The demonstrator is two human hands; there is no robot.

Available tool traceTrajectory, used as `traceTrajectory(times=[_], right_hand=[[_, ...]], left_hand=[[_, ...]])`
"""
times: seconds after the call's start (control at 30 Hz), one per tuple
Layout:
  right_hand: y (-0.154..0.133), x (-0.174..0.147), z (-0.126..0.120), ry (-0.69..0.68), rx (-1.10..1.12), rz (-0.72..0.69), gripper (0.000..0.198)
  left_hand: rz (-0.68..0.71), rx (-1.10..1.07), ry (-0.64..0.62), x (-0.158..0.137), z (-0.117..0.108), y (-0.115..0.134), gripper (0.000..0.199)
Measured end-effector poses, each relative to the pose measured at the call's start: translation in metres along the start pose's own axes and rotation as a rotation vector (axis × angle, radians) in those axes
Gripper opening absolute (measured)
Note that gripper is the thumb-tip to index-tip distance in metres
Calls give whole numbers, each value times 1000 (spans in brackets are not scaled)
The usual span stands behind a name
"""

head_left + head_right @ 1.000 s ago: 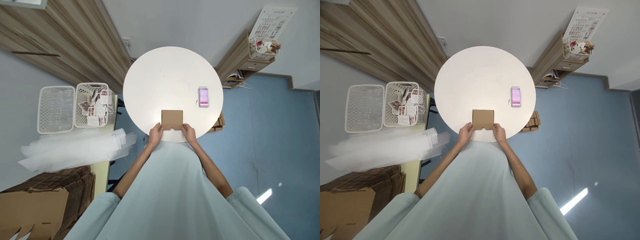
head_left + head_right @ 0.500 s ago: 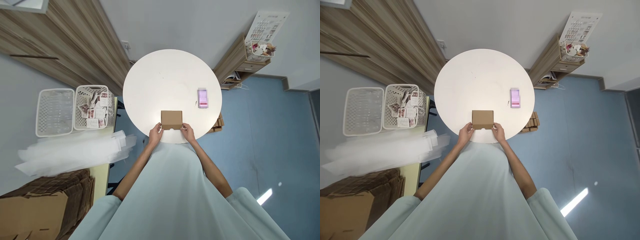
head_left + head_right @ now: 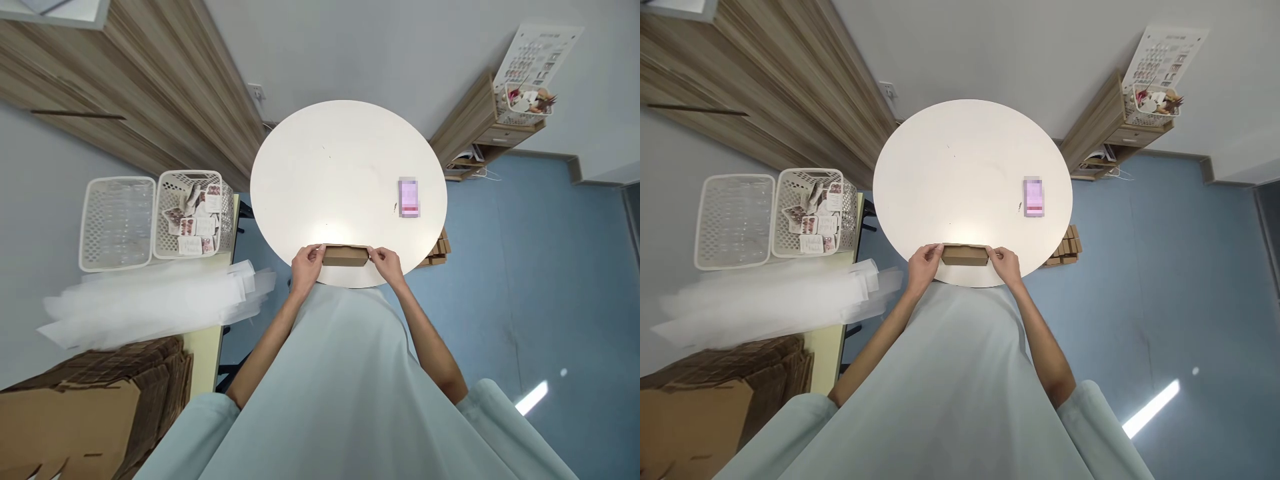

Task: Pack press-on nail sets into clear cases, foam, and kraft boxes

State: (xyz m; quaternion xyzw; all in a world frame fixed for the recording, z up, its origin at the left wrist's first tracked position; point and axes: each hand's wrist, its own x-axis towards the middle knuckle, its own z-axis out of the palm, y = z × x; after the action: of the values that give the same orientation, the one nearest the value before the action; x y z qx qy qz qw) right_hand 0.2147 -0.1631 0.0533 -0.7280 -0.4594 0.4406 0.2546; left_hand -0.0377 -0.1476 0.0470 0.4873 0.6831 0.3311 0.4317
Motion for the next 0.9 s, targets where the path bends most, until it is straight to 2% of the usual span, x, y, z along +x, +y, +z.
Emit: traceTrajectory(times=[0.27,0.5,0.73,0.9], right_hand=[[24,7,-5,-145,193,26,52],[43,4,1,-186,165,74,53],[39,7,2,-112,152,36,56],[38,9,11,-86,131,24,53]], left_hand=[[-108,-46,-53,6,-5,-12,40],[-181,-64,-152,2,-7,-33,43],[-170,-60,-120,4,-8,-35,48],[-191,-36,-180,7,-5,-46,51]])
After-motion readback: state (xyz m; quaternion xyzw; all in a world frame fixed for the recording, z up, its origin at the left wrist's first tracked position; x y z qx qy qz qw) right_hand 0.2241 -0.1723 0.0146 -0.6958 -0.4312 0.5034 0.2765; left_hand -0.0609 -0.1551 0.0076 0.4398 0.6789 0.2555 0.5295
